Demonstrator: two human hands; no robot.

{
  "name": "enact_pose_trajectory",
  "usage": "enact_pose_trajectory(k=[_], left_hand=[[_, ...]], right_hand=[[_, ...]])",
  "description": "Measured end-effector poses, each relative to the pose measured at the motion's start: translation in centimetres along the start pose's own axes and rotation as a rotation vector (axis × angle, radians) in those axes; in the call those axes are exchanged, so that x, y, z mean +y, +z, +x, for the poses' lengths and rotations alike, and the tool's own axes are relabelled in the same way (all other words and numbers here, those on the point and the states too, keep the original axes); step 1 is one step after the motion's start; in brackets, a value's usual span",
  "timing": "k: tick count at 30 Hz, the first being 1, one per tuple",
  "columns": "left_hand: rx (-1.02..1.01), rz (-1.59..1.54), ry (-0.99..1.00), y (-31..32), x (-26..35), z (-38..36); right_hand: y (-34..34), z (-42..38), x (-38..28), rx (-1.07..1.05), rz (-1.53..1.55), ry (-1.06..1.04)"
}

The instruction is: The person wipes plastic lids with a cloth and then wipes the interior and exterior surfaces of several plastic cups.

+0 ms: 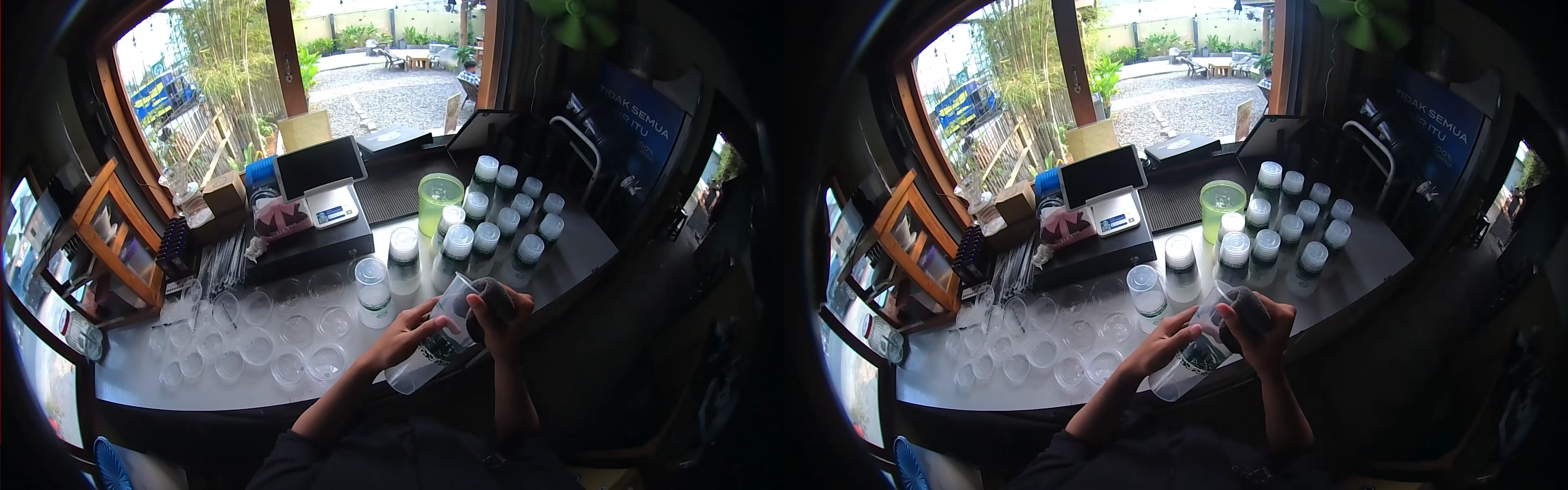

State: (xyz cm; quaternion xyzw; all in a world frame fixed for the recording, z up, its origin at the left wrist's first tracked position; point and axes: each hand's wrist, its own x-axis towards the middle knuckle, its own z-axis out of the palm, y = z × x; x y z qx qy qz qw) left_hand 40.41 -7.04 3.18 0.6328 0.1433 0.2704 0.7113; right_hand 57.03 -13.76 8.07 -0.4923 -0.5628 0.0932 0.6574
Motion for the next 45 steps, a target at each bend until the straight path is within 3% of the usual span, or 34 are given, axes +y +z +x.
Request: enact_pose_trajectory(k=[4,6,7,8,9,10,12,13,16,19,23,28,31,33,35,36,37,39,40,42,45], left_hand=[[-0.075,-0.096,-0.069,-0.4,0.5,-0.1],[-0.086,-0.183,-0.128,-0.9,-0.6,0.1],[-0.218,-0.434,-0.149,-0.9,-1.1,0.2],[-0.351,-0.686,-0.168,-0.9,-1.5,0.2],[-0.484,-0.938,-0.185,-0.9,-2.2,0.2],[-0.42,-0.97,-0.219,-0.8,-3.3,0.4],[-0.391,-0.898,-0.229,-1.2,-3.6,0.0],[-0.375,-0.864,-0.236,-1.3,-3.5,-0.2],[-0.016,-0.239,-0.104,-0.8,-2.8,-0.1],[0.091,0.26,0.026,0.3,-0.8,-1.1],[-0.043,0.09,-0.062,0.1,-0.5,-0.5],[-0.311,-0.684,-0.222,0.7,-2.0,-1.6],[-0.71,-1.443,-0.233,1.6,-3.8,-1.2],[-0.638,-1.438,-0.211,2.1,-5.4,-1.3],[-0.569,-1.128,-0.201,0.6,-6.6,-1.0],[-0.56,-0.994,-0.355,-0.3,-4.8,-1.0],[-0.279,-0.698,-0.413,-0.7,-3.2,-1.1],[-0.063,-0.155,-0.197,-1.3,-1.4,-0.4],[-0.064,-0.01,-0.136,-0.7,-0.6,-0.3],[-0.064,0.272,-0.02,1.0,0.2,-0.3],[-0.063,0.132,-0.149,0.9,-0.7,0.5]], right_hand=[[0.6,-0.9,1.0,0.216,0.075,0.051],[1.5,-0.7,1.4,0.417,0.334,0.193],[1.8,-0.5,1.5,0.518,0.463,0.264],[1.3,-0.4,1.9,0.369,0.891,0.362],[1.3,-0.5,2.2,0.304,0.75,0.331],[1.3,-0.5,2.6,0.239,0.61,0.298],[0.6,0.1,2.6,0.035,0.325,0.122],[0.5,0.3,2.1,0.074,0.24,0.096],[0.6,0.6,1.1,0.247,-0.028,-0.044],[0.9,0.4,1.7,0.353,0.003,0.038],[1.1,0.9,0.0,0.256,-0.003,-0.018],[0.3,1.1,-0.4,0.075,0.312,0.123],[2.8,-0.1,1.9,0.331,0.855,0.197],[2.6,-0.9,5.2,0.298,0.86,0.285],[1.4,-1.0,6.6,0.212,0.741,0.256],[1.0,-0.6,6.4,0.299,0.705,0.277],[0.4,-0.3,5.8,0.312,0.57,0.238],[-0.6,0.5,4.2,0.332,0.299,0.158],[-0.6,0.8,3.6,0.301,0.14,0.011],[-0.4,1.3,1.7,0.192,0.082,-0.019],[-0.5,1.6,1.5,0.137,0.127,-0.003]])
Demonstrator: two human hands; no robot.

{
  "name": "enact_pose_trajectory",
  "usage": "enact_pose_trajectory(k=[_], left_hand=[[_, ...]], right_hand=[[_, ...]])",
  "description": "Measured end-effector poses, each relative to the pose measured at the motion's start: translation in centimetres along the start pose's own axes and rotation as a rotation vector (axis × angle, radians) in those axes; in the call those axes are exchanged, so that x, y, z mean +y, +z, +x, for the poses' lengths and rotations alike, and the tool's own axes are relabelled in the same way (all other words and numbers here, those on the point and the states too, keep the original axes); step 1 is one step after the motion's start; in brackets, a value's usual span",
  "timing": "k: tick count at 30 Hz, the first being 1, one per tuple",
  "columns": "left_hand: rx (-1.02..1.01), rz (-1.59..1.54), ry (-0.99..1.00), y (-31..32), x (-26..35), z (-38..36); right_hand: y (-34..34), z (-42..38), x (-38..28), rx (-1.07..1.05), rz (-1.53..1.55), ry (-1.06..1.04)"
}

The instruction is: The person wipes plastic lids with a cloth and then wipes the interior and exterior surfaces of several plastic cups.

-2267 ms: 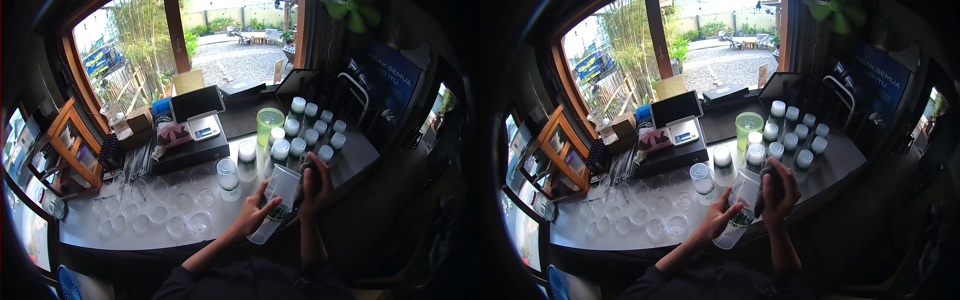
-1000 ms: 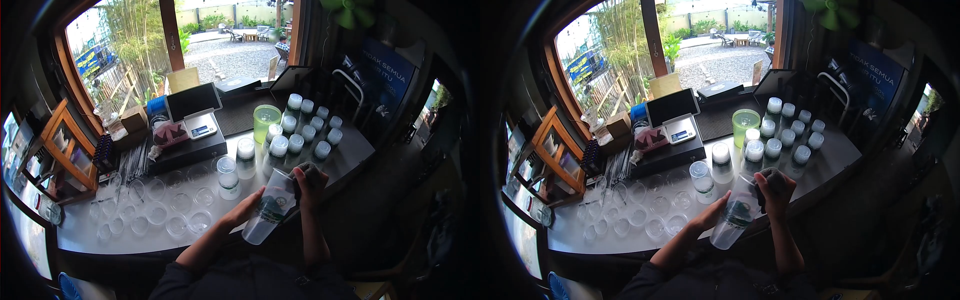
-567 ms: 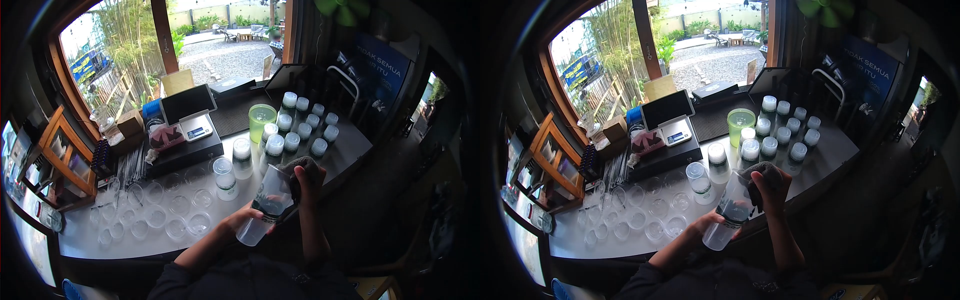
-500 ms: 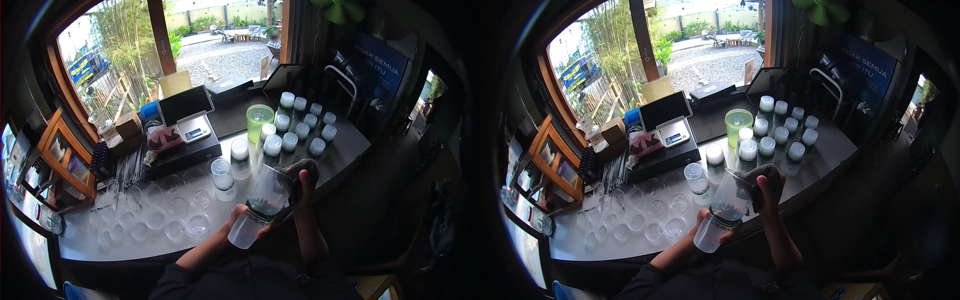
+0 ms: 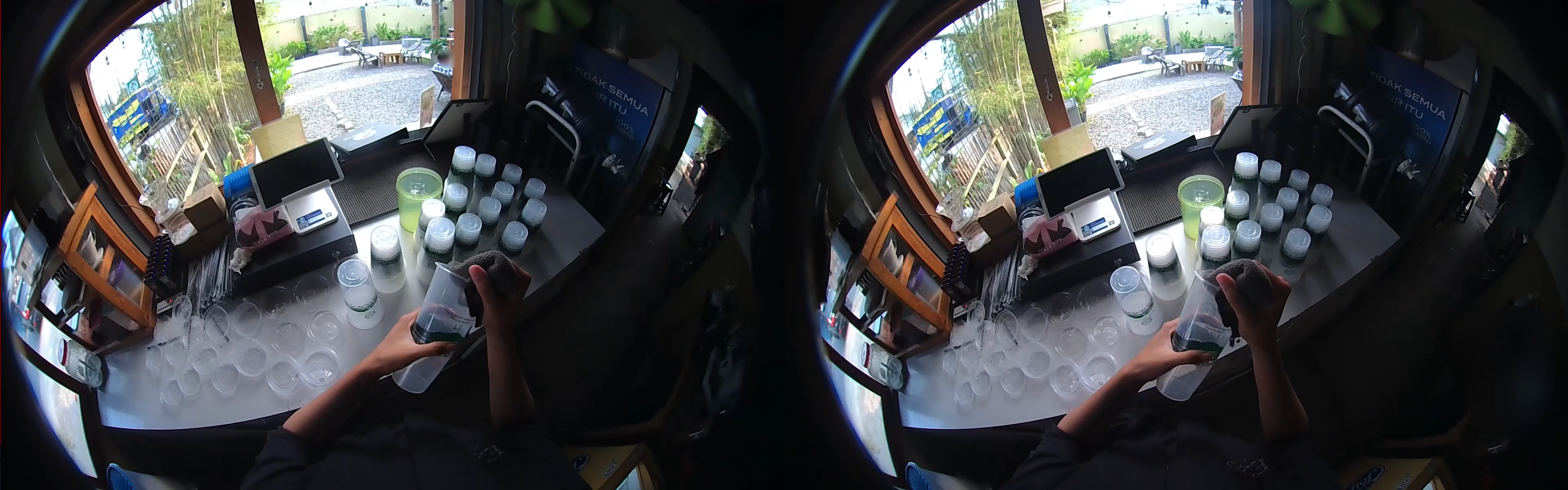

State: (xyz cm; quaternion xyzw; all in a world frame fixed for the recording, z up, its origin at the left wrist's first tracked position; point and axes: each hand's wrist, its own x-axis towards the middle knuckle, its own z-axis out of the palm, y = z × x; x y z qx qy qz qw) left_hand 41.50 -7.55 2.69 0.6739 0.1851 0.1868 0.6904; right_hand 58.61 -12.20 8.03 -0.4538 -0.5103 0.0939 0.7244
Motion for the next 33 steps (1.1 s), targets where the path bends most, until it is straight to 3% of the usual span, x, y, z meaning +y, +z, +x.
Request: enact_pose_trajectory(k=[1,2,4,5,8,9,12,13,16,17,18,20,23,26,27,29,30,31,33], left_hand=[[-0.023,-0.023,0.031,-0.1,-0.3,0.1],[-0.142,-0.296,-0.029,-0.4,-1.1,-0.2],[-0.376,-0.844,-0.157,-1.2,-3.0,-0.8],[-0.591,-1.001,-0.117,-1.0,-3.4,-0.2],[-0.657,-1.155,-0.087,-0.7,-5.5,0.3],[-0.66,-1.12,-0.077,-0.7,-4.1,0.7],[-0.322,-0.596,0.023,-1.9,-2.8,0.3],[-0.249,-0.376,0.005,-2.6,-1.3,0.2],[0.001,0.104,0.224,-2.9,0.2,0.1],[0.034,0.262,0.334,-2.9,1.6,0.1],[0.049,0.396,0.311,-3.1,2.9,-0.1],[0.073,0.662,0.253,-4.0,4.6,-0.8],[0.199,1.081,0.362,-3.6,5.8,-1.2],[0.233,1.27,0.41,-3.0,5.4,-1.3],[0.224,1.294,0.431,-2.9,5.3,-1.3],[0.18,1.343,0.487,-2.3,4.5,-1.1],[0.163,1.331,0.517,-1.8,3.5,-0.9],[0.171,1.277,0.514,-1.8,3.2,-0.8],[0.181,1.194,0.494,-2.0,2.6,-0.8]], right_hand=[[0.0,0.2,-0.3,-0.03,0.027,0.003],[-0.1,0.2,-0.4,-0.058,0.052,0.008],[0.0,-0.3,1.3,0.065,0.466,0.228],[0.1,-0.5,2.3,0.125,0.676,0.341],[-0.6,0.2,3.7,-0.025,1.199,0.337],[-0.9,0.7,2.1,-0.003,1.138,0.343],[-1.1,0.8,-1.3,0.417,0.91,0.527],[-2.6,0.3,0.1,0.286,0.736,0.512],[-3.5,-0.2,-0.5,0.286,-0.034,-0.014],[-3.7,0.2,-1.3,0.062,-0.223,-0.311],[-3.3,0.6,-2.5,-0.242,-0.19,-0.364],[-3.0,0.5,-2.8,-0.562,-0.266,-0.255],[-3.4,1.4,-2.2,-0.94,-0.27,-0.156],[-2.7,-0.6,0.3,-1.029,-0.32,-0.113],[-2.8,-0.9,1.0,-1.146,-0.27,0.013],[-3.1,-2.4,3.2,-1.224,-0.124,-0.049],[-3.1,-2.8,3.6,-1.26,-0.049,-0.076],[-3.1,-2.5,3.5,-1.338,-0.017,0.033],[-3.2,-2.5,4.0,-1.275,-0.071,0.045]])
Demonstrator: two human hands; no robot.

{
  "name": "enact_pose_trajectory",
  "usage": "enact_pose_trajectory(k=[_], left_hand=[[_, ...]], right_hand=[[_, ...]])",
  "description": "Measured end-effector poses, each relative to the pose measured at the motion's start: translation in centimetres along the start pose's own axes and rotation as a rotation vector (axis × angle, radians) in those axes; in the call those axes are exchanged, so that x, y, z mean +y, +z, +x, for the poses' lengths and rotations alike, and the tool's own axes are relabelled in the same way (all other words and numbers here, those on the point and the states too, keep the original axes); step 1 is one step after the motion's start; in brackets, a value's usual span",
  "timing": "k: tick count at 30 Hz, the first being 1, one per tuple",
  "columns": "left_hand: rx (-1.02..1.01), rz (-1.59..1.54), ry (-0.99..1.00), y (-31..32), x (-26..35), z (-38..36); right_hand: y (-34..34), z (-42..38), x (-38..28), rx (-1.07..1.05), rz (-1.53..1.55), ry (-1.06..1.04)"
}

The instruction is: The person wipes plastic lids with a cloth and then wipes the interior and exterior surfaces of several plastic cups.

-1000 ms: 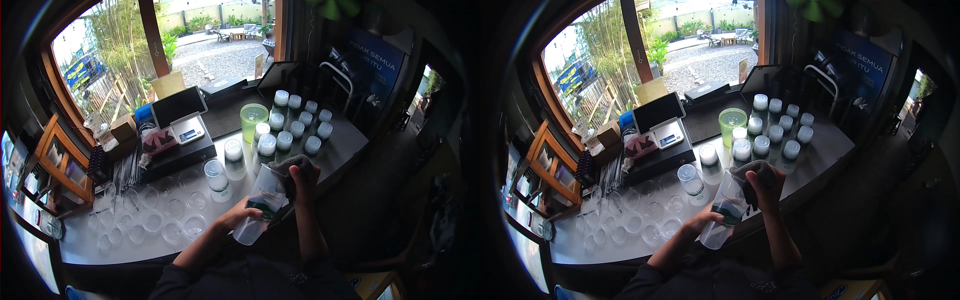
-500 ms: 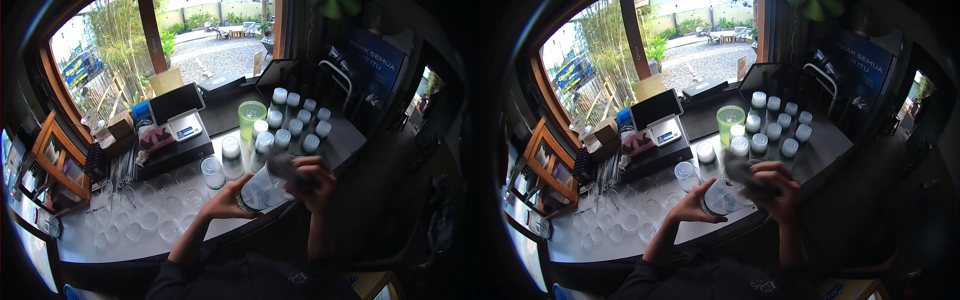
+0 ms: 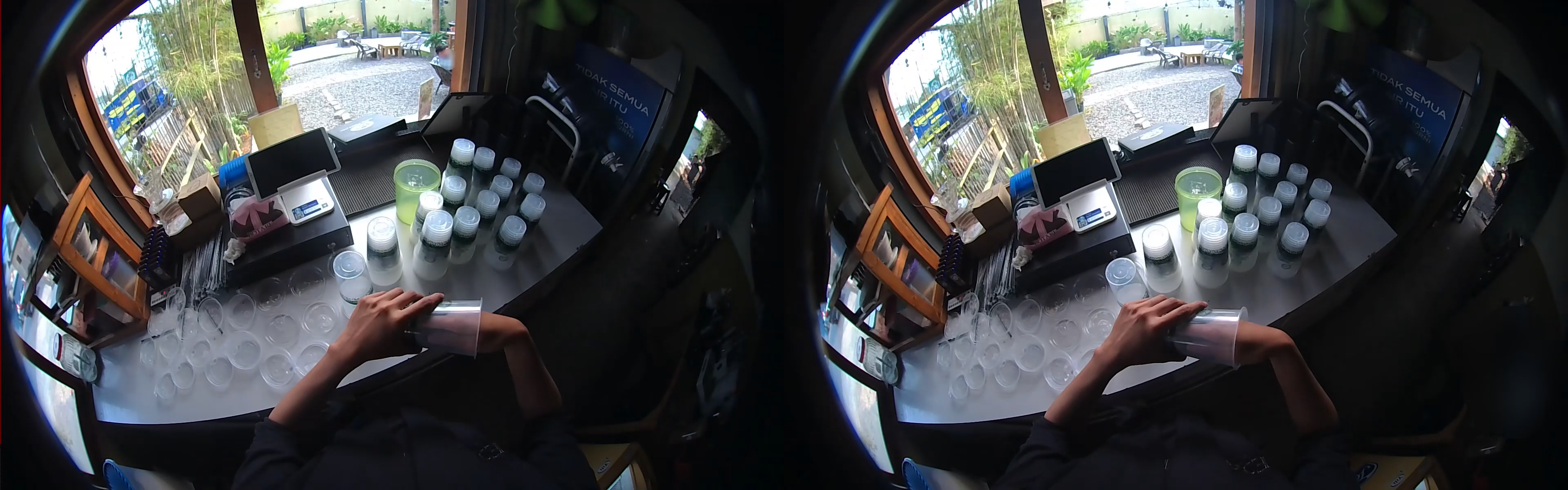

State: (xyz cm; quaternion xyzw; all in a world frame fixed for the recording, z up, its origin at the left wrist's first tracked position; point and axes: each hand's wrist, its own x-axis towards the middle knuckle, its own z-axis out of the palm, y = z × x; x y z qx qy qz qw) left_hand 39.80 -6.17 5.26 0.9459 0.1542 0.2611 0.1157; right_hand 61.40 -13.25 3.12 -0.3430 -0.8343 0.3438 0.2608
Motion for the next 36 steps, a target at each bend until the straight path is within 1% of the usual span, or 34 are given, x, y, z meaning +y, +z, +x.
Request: enact_pose_trajectory(k=[2,4,6,7,8,10,11,12,13,14,15,16,17,18,19,21,22,24,25,27,29,30,31,32,33,34,35,36], left_hand=[[-0.001,-0.051,-0.037,-0.4,-0.2,0.1],[0.006,-0.128,-0.112,-1.6,-0.4,0.0],[-0.007,-0.213,-0.171,-2.4,-0.6,-0.2],[0.011,-0.318,-0.175,-2.2,-0.6,-0.3],[0.029,-0.42,-0.174,-1.7,-0.9,-0.5],[0.052,-0.653,-0.182,-0.6,-1.5,-0.8],[0.177,-0.873,-0.288,1.2,-1.5,-1.3],[0.209,-1.271,-0.452,1.8,-1.4,-1.4],[0.238,-1.671,-0.619,2.2,-1.3,-1.5],[0.355,-1.79,-0.619,3.2,-0.9,-1.0],[0.425,-1.82,-0.662,3.5,-0.2,-0.2],[0.494,-1.851,-0.708,3.6,0.9,0.5],[0.562,-1.883,-0.757,3.7,2.1,1.1],[0.647,-1.971,-0.799,3.8,3.2,1.5],[0.631,-1.879,-0.787,3.1,3.5,1.7],[0.661,-1.9,-0.731,3.0,3.4,1.6],[0.698,-1.901,-0.743,3.0,3.8,1.8],[0.776,-1.905,-0.76,2.7,4.9,2.3],[0.87,-1.951,-0.772,2.4,4.8,2.8],[1.057,-2.037,-0.799,1.5,4.4,4.1],[0.941,-1.819,-0.608,2.9,2.7,3.8],[0.902,-1.65,-0.474,3.6,2.8,3.7],[0.86,-1.477,-0.348,4.5,2.9,3.5],[0.714,-1.228,-0.262,5.9,2.3,2.6],[0.65,-1.13,-0.155,6.7,1.6,2.2],[0.596,-1.036,-0.044,7.3,1.1,1.8],[0.574,-1.223,-0.07,7.7,1.0,1.8],[0.58,-1.32,-0.111,7.6,1.2,1.8]], right_hand=[[-1.0,-0.3,-0.7,0.036,0.035,0.089],[-3.9,-0.6,-4.3,0.037,0.139,0.224],[-4.1,-1.3,-5.3,0.276,0.102,0.062],[-4.1,-1.7,-5.7,0.395,0.083,-0.019],[-4.4,-2.2,-6.0,0.418,0.105,-0.021],[-2.9,-2.2,-3.2,0.811,0.681,-0.416],[-2.0,-2.4,-2.2,0.991,0.974,-0.621],[-1.4,-2.7,-2.3,1.249,0.969,-0.613],[-0.8,-1.4,-3.2,1.581,0.874,-0.509],[0.4,1.0,-4.7,1.905,0.756,-0.388],[1.3,3.0,-5.6,2.217,0.612,-0.25],[2.6,3.5,-5.7,1.991,0.182,-0.141],[4.3,3.6,-5.6,1.72,-0.213,-0.032],[5.7,4.0,-5.4,1.483,-0.246,-0.054],[6.4,4.1,-5.1,1.245,-0.275,-0.075],[6.7,3.8,-4.7,1.261,-0.357,-0.155],[7.0,3.7,-4.5,1.27,-0.395,-0.193],[7.9,3.4,-3.9,1.403,-0.353,-0.183],[8.7,3.2,-3.3,1.464,-0.332,-0.18],[11.8,3.4,-1.3,1.599,0.074,0.018],[12.1,2.8,-0.3,1.471,0.638,0.227],[11.9,3.5,1.5,1.778,0.815,0.411],[10.6,3.4,0.9,1.62,1.069,0.32],[8.6,2.7,-0.3,1.443,1.313,0.223],[6.9,2.1,-1.5,1.251,1.542,0.121],[5.8,1.5,-2.5,1.155,1.505,0.18],[5.6,1.0,-2.2,1.109,1.557,0.166],[5.6,0.5,-1.7,1.06,1.604,0.153]])
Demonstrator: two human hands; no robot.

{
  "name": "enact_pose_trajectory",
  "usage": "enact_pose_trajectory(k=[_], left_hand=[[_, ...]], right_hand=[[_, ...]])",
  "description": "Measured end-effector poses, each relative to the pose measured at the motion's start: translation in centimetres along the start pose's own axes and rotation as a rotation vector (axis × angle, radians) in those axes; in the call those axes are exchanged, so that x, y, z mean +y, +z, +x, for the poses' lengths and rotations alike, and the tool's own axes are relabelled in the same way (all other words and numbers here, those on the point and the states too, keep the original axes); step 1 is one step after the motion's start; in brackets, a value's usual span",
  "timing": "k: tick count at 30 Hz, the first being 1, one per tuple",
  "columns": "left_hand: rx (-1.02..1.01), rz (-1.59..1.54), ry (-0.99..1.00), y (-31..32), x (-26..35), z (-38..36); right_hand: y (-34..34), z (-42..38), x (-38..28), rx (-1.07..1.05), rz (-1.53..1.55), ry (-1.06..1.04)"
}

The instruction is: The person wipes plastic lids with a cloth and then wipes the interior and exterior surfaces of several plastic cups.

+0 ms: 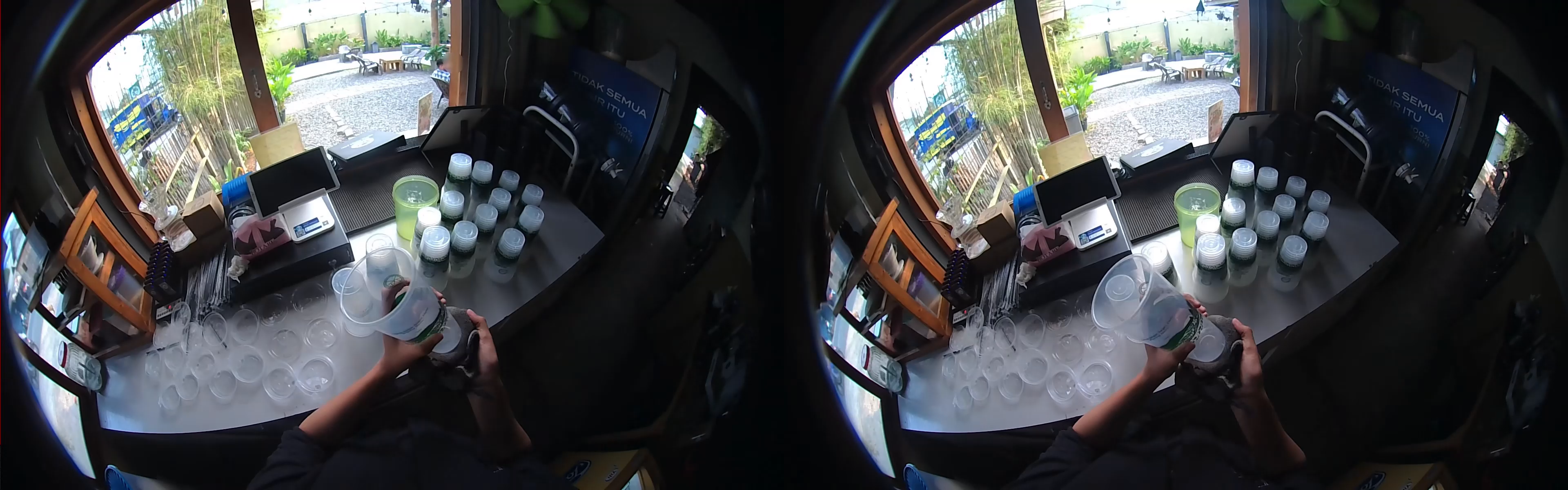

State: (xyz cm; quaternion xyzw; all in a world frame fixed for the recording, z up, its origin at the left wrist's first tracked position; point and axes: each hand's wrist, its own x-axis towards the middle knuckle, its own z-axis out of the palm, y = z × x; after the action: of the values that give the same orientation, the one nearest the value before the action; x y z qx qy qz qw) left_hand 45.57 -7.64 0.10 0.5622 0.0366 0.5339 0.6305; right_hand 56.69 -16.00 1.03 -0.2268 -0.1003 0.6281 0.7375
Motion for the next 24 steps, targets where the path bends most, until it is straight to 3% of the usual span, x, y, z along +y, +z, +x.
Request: enact_pose_trajectory(k=[2,4,6,9,10,13,14,17,22,24], left_hand=[[0.086,-0.171,-0.1,0.4,0.4,-0.2],[0.145,0.259,0.077,0.0,0.3,0.2],[0.038,0.893,0.247,-1.2,0.8,1.0],[0.2,0.001,-0.334,-1.0,0.6,0.0],[0.102,-0.058,-0.236,-0.8,1.0,0.1],[0.147,-0.02,-0.064,0.3,1.3,0.6],[0.139,0.111,-0.098,0.7,1.5,0.5],[0.144,0.015,-0.018,-0.7,-0.2,0.4],[0.056,-0.09,-0.047,-1.8,0.4,0.6],[0.013,-0.028,-0.161,-1.6,1.9,0.6]], right_hand=[[-0.5,-0.1,-0.9,0.001,-0.022,0.054],[-1.4,-0.7,-2.4,0.02,-0.084,0.023],[-0.6,-1.4,-3.5,0.152,-0.108,-0.022],[-1.9,-0.6,-3.6,0.171,-0.731,-0.533],[-1.9,-0.2,-3.9,0.032,-1.08,-0.711],[-1.0,1.2,-2.8,-0.261,-1.158,-0.542],[-1.2,1.3,-2.0,-0.26,-0.823,-0.26],[0.2,1.6,-1.5,-0.278,-0.663,-0.267],[-0.1,2.5,-1.3,-0.306,-0.801,-0.39],[-0.1,2.6,-1.4,-0.275,-0.781,-0.448]])
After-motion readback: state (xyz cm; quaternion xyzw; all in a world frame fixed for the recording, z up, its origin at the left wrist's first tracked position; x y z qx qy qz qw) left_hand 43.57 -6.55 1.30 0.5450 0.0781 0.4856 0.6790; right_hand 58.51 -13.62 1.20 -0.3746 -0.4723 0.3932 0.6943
